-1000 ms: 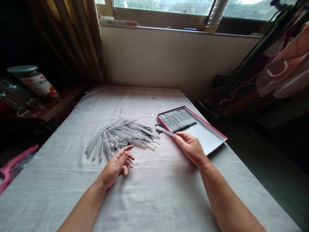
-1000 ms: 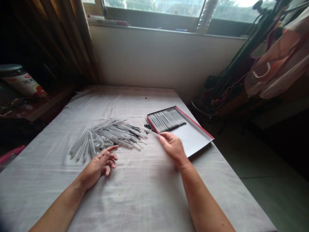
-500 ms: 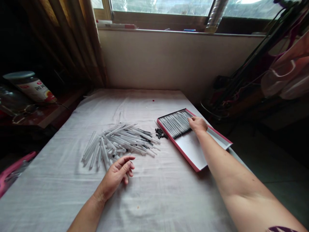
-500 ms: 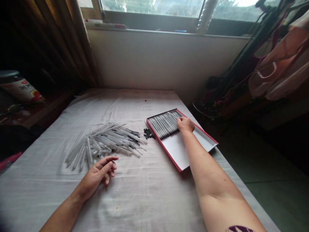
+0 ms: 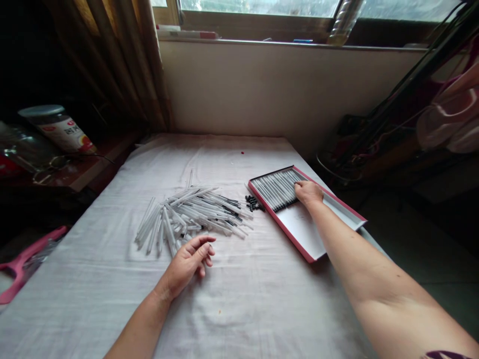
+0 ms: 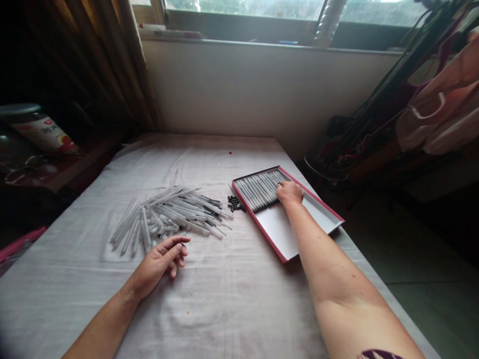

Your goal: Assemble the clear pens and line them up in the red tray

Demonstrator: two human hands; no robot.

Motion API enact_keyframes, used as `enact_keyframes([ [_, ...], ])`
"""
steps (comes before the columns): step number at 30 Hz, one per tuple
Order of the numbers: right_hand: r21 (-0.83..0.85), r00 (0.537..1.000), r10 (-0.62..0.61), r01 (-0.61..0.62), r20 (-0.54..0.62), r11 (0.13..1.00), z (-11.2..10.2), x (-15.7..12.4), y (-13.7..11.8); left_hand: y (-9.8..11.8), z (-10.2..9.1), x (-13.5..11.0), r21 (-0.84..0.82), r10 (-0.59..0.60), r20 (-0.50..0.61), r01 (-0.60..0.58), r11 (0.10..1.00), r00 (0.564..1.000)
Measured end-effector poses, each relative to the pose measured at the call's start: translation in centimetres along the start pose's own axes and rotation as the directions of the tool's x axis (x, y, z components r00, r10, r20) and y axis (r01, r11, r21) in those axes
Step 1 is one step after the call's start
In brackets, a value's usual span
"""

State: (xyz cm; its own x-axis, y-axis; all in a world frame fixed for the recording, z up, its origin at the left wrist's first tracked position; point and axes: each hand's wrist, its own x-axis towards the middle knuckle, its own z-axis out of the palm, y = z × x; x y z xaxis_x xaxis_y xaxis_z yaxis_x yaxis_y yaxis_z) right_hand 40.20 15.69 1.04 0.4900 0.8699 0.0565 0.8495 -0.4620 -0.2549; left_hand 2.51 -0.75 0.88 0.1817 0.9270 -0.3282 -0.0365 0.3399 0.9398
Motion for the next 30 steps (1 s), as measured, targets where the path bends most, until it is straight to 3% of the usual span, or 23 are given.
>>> enact_keyframes([
  [16,0.014,0.998,-0.061,0.061,0.009,0.998,-1.3,-1.3,0.7,0.1,0.0,-0.1,-0.020,0.042,0.019,-0.042,0.999,0.999],
  [22,0.053,0.983,-0.164,0.168,-0.081,0.984,-2.0,-3.0,-1.9,0.3,0.1,-0.2,-0.007,0.051,0.031,-0.051,0.999,0.998],
  [24,0.077,0.943,-0.301,0.314,-0.143,0.946,-2.1,-4.6,-3.8,0.3,0.1,-0.2,-0.010,0.055,0.033,-0.054,0.998,0.998],
  [26,0.082,0.872,-0.469,0.482,-0.140,0.872,-2.1,-6.9,-5.9,0.1,0.0,-0.1,-0.015,0.057,0.030,-0.056,0.998,0.998],
  [30,0.071,0.741,-0.672,0.669,0.019,0.740,-1.1,-11.7,-9.3,-0.2,-0.1,0.0,-0.025,0.063,0.037,-0.062,0.998,0.997],
])
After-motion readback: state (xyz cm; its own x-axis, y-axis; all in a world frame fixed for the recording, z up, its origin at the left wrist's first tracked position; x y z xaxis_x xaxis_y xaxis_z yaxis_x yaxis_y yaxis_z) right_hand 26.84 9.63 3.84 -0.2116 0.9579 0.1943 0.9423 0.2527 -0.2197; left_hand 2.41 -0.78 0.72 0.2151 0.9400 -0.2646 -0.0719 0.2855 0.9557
